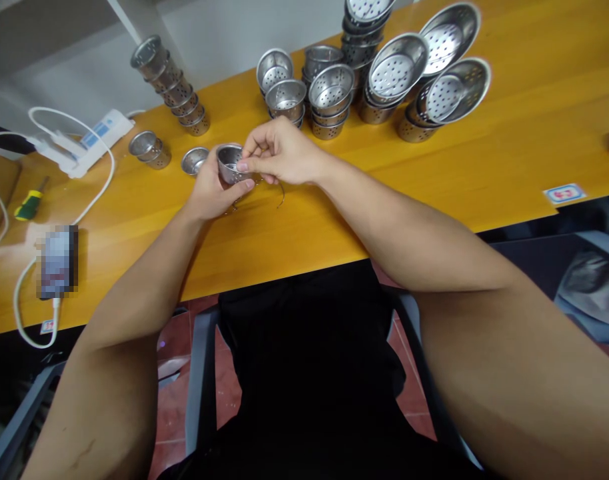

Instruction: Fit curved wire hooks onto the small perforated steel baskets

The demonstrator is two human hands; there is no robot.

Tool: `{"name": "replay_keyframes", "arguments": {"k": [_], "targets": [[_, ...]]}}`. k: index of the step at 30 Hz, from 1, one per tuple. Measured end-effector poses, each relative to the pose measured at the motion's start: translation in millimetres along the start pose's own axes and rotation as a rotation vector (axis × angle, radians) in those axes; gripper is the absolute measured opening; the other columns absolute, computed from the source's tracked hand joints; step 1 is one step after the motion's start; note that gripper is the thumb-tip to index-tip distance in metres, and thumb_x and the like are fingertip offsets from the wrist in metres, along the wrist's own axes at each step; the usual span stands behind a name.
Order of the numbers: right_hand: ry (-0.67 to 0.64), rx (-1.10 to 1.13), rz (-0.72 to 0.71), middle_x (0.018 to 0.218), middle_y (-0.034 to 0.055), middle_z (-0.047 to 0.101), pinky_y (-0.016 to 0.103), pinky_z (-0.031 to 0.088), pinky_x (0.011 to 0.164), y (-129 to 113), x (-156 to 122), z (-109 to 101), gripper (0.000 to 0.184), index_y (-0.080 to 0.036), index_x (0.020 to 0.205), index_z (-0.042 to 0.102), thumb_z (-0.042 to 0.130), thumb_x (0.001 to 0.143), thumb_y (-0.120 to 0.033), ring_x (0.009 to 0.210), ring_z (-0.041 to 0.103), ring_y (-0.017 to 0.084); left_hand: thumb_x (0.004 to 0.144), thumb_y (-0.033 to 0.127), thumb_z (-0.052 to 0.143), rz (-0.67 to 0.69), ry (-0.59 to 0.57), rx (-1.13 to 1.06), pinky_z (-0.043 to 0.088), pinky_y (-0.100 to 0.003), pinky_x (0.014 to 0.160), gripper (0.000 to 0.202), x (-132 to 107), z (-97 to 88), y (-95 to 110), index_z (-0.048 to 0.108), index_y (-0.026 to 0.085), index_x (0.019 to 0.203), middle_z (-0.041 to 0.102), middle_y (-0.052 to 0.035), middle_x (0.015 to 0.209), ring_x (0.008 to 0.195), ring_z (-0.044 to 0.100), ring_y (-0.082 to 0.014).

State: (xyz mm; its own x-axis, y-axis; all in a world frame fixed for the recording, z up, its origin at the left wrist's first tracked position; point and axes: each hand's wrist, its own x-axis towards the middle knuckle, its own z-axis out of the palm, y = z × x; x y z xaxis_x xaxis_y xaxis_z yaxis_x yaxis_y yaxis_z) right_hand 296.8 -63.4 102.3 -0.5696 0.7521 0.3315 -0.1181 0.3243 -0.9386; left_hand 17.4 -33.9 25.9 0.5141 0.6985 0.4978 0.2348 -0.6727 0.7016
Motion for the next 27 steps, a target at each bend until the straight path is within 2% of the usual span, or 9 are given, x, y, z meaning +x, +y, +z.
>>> {"name": "replay_keyframes", "arguments": {"k": [7, 10, 13, 16, 19, 21, 24, 27], "targets": [[-0.053, -0.028, -0.019, 0.076, -0.0025, 0.077, 0.027, 0.051, 0.049, 1, -1, -5, 0.066, -0.029, 0.101, 0.085, 0.117, 0.093, -0.086, 0.057, 0.060, 0.015, 0.099, 0.096, 0.099, -0.034, -0.009, -0.050, 0.075, -0.066, 0.129, 0.098, 1, 2.5, 1, 0.064, 0.033, 0.166, 0.085, -0.0091, 0.153, 0.141, 0.086, -0.0349], [0.064, -0.126, -0.070, 0.082, -0.0029, 0.075, 0.029, 0.054, 0.055, 11, 2, -3, 0.068, -0.030, 0.113, 0.084, 0.117, 0.093, -0.086, 0.064, 0.063, 0.017, 0.096, 0.100, 0.099, -0.041, 0.059, -0.034, 0.075, -0.065, 0.128, 0.103, 2, 2.3, -3, 0.065, 0.030, 0.163, 0.084, -0.0134, 0.153, 0.139, 0.087, -0.0372], [0.205, -0.281, -0.143, 0.095, 0.0001, 0.078, 0.035, 0.063, 0.067, 18, 3, -1, 0.071, -0.031, 0.119, 0.083, 0.115, 0.093, -0.090, 0.074, 0.068, 0.021, 0.091, 0.103, 0.102, -0.049, 0.145, 0.007, 0.072, -0.066, 0.133, 0.109, 4, 0.7, -6, 0.065, 0.029, 0.162, 0.083, -0.0156, 0.153, 0.142, 0.086, -0.0400], [0.243, -0.431, -0.202, 0.115, 0.0066, 0.082, 0.041, 0.070, 0.079, 20, 1, -1, 0.069, -0.031, 0.118, 0.087, 0.103, 0.102, -0.096, 0.084, 0.073, 0.025, 0.088, 0.107, 0.100, -0.081, 0.193, 0.030, 0.071, -0.065, 0.136, 0.110, 7, -0.6, -6, 0.066, 0.031, 0.160, 0.083, -0.0151, 0.152, 0.144, 0.086, -0.0405], [0.221, -0.504, -0.234, 0.131, 0.0107, 0.082, 0.044, 0.073, 0.088, 19, -3, -1, 0.065, -0.031, 0.120, 0.091, 0.094, 0.110, -0.095, 0.097, 0.077, 0.028, 0.090, 0.109, 0.097, -0.097, 0.217, 0.037, 0.068, -0.063, 0.140, 0.109, 9, 0.0, -6, 0.066, 0.031, 0.160, 0.082, -0.0142, 0.151, 0.146, 0.085, -0.0394], [0.174, -0.514, -0.239, 0.138, 0.0120, 0.081, 0.044, 0.075, 0.093, 19, -5, -1, 0.060, -0.032, 0.123, 0.093, 0.091, 0.114, -0.092, 0.110, 0.079, 0.031, 0.091, 0.111, 0.094, -0.061, 0.213, 0.039, 0.068, -0.061, 0.140, 0.111, 9, 1.2, -8, 0.064, 0.031, 0.163, 0.081, -0.0144, 0.152, 0.145, 0.085, -0.0386], [0.113, -0.506, -0.208, 0.143, 0.0134, 0.080, 0.045, 0.076, 0.101, 20, -7, 2, 0.052, -0.033, 0.126, 0.094, 0.096, 0.113, -0.083, 0.129, 0.079, 0.036, 0.096, 0.113, 0.087, 0.000, 0.182, 0.053, 0.068, -0.061, 0.139, 0.113, 8, 3.7, -11, 0.060, 0.033, 0.170, 0.079, -0.0157, 0.159, 0.147, 0.085, -0.0384], [0.078, -0.484, -0.160, 0.141, 0.0142, 0.079, 0.047, 0.077, 0.106, 20, -7, 6, 0.048, -0.033, 0.126, 0.095, 0.100, 0.109, -0.078, 0.139, 0.076, 0.040, 0.102, 0.114, 0.077, 0.020, 0.143, 0.083, 0.067, -0.062, 0.141, 0.112, 6, 5.6, -10, 0.055, 0.035, 0.177, 0.077, -0.0170, 0.165, 0.153, 0.083, -0.0393]]}}
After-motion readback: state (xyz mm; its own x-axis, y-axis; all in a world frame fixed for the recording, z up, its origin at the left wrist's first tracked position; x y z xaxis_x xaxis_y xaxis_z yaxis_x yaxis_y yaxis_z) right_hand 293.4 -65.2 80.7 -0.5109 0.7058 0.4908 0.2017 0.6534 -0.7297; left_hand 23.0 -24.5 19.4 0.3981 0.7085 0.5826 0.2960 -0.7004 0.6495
